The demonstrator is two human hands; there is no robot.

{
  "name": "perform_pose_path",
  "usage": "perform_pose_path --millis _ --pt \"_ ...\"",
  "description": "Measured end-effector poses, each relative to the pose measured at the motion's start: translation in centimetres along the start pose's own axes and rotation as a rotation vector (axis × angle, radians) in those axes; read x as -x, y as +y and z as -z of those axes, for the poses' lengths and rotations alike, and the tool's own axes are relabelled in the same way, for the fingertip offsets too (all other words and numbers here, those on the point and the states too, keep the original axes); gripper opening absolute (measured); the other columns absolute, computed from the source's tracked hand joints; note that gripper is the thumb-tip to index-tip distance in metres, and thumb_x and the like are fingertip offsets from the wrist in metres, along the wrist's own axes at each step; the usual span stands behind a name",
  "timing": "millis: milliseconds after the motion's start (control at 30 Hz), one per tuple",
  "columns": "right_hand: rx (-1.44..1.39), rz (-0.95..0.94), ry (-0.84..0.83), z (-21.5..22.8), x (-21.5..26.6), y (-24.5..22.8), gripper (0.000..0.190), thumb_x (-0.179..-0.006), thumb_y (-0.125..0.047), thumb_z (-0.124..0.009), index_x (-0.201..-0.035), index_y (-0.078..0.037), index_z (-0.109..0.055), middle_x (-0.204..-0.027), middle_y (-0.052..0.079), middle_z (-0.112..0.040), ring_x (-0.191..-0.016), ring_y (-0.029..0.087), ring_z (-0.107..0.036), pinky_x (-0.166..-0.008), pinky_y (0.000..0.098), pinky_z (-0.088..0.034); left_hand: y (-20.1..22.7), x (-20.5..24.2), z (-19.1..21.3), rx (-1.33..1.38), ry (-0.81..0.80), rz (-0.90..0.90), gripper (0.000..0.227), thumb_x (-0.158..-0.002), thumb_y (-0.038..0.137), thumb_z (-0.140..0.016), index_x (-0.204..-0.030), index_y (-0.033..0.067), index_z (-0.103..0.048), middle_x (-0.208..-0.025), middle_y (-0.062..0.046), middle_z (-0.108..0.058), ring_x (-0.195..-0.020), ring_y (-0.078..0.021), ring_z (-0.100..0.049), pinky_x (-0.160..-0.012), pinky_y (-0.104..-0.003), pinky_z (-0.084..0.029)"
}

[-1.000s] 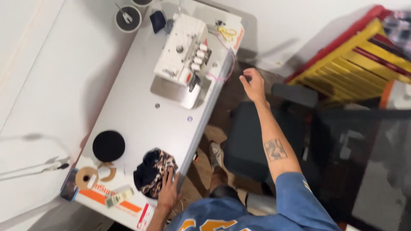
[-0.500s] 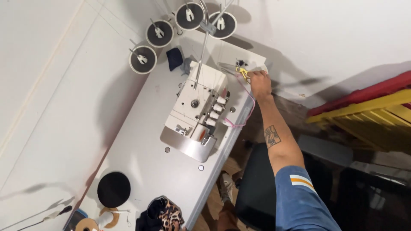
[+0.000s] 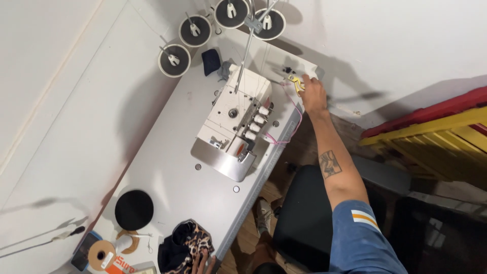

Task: The person removes spools from a sewing machine, carries them to another machine, and then threads multiple spools onto the second machine. They use shears to cut thread and guide the thread through the machine's tension guides and spool holders.

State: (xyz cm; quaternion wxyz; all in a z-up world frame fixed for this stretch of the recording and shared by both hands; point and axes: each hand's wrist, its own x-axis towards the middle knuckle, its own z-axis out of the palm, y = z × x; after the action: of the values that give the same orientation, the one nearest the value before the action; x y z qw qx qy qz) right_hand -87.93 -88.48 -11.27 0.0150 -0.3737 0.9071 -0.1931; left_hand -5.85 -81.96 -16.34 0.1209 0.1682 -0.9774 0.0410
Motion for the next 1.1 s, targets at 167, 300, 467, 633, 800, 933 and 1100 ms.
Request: perform_pose_path --millis 167,300,467,633,800,933,1100 --pt "-0.363 0.001 0.085 7.3 10.3 -1.0 0.042 -0.095 -0.003 -0.076 -0.137 -0.007 -0.069 -0.105 0.014 -0.074 -0.098 0.034 -0.071 -0.088 0.0447 -0.053 -0.3 0.4 1.5 0.002 -0.187 -0.058 0.073 -0.089 0.031 -0.051 -0.160 0.0166 -0.046 -0.169 -0.023 -0.039 -0.152 -0.0452 -0.042 -0.124 -0.048 -0.039" --pt "-0.684 -0.217 0.089 13.3 24.8 -5.1 0.027 -0.108 -0.022 -0.066 -0.132 -0.011 -0.059 -0.088 0.001 -0.076 -0.058 0.014 -0.070 -0.065 0.0287 -0.061 -0.3 0.0 1.7 0.063 -0.136 -0.199 0.146 -0.051 0.082 -0.059 -0.165 -0.0032 -0.022 -0.176 -0.035 -0.015 -0.174 -0.0485 -0.004 -0.139 -0.060 -0.007" --pt "-1.035 -0.525 0.129 13.6 47.7 -10.7 0.024 -0.111 -0.024 -0.057 -0.121 -0.006 -0.046 -0.077 0.016 -0.072 -0.060 0.021 -0.071 -0.054 0.0339 -0.066 -0.8 1.0 0.6 -0.060 -0.501 -0.141 0.119 -0.076 0.074 -0.074 -0.166 0.0128 -0.028 -0.175 -0.035 -0.014 -0.157 -0.0568 -0.020 -0.131 -0.056 -0.018" --pt "-1.285 -0.802 0.053 14.7 68.6 -17.0 0.059 -0.104 -0.065 -0.028 -0.116 -0.009 -0.041 -0.100 0.025 -0.083 -0.117 0.035 -0.077 -0.087 0.0524 -0.070 -1.1 -0.2 2.3 0.048 -0.814 -0.041 0.127 -0.075 0.059 -0.093 -0.171 0.0221 -0.019 -0.180 -0.020 -0.004 -0.163 -0.0522 -0.012 -0.114 -0.053 -0.052" --pt "-1.238 -0.824 0.030 16.4 83.6 -21.1 0.067 -0.116 -0.058 -0.016 -0.152 -0.005 -0.037 -0.063 0.012 -0.076 -0.070 0.019 -0.076 -0.078 0.0313 -0.060 -0.7 -0.9 2.7 0.047 -0.759 -0.016 0.129 -0.068 0.062 -0.094 -0.171 0.0179 -0.030 -0.179 -0.025 -0.015 -0.158 -0.0557 -0.026 -0.125 -0.066 -0.039" --pt "-1.284 -0.830 0.255 18.1 89.9 -23.6 0.039 -0.119 -0.041 -0.029 -0.132 -0.008 -0.046 -0.053 0.013 -0.062 -0.041 0.022 -0.060 -0.047 0.0269 -0.051 -1.7 -1.8 0.9 0.092 -0.760 -0.037 0.124 -0.070 0.070 -0.089 -0.170 0.0216 -0.033 -0.179 -0.023 -0.018 -0.158 -0.0545 -0.030 -0.125 -0.067 -0.039" --pt "-1.320 -0.906 0.496 18.9 95.5 -23.9 0.023 -0.118 -0.040 -0.039 -0.122 -0.018 -0.040 -0.047 0.009 -0.049 -0.034 0.016 -0.042 -0.036 0.0216 -0.031 -1.1 -2.2 2.9 -0.005 -0.786 0.086 0.107 -0.071 0.081 -0.078 -0.162 0.0447 -0.035 -0.181 -0.004 -0.012 -0.158 -0.0403 -0.033 -0.104 -0.074 -0.051"
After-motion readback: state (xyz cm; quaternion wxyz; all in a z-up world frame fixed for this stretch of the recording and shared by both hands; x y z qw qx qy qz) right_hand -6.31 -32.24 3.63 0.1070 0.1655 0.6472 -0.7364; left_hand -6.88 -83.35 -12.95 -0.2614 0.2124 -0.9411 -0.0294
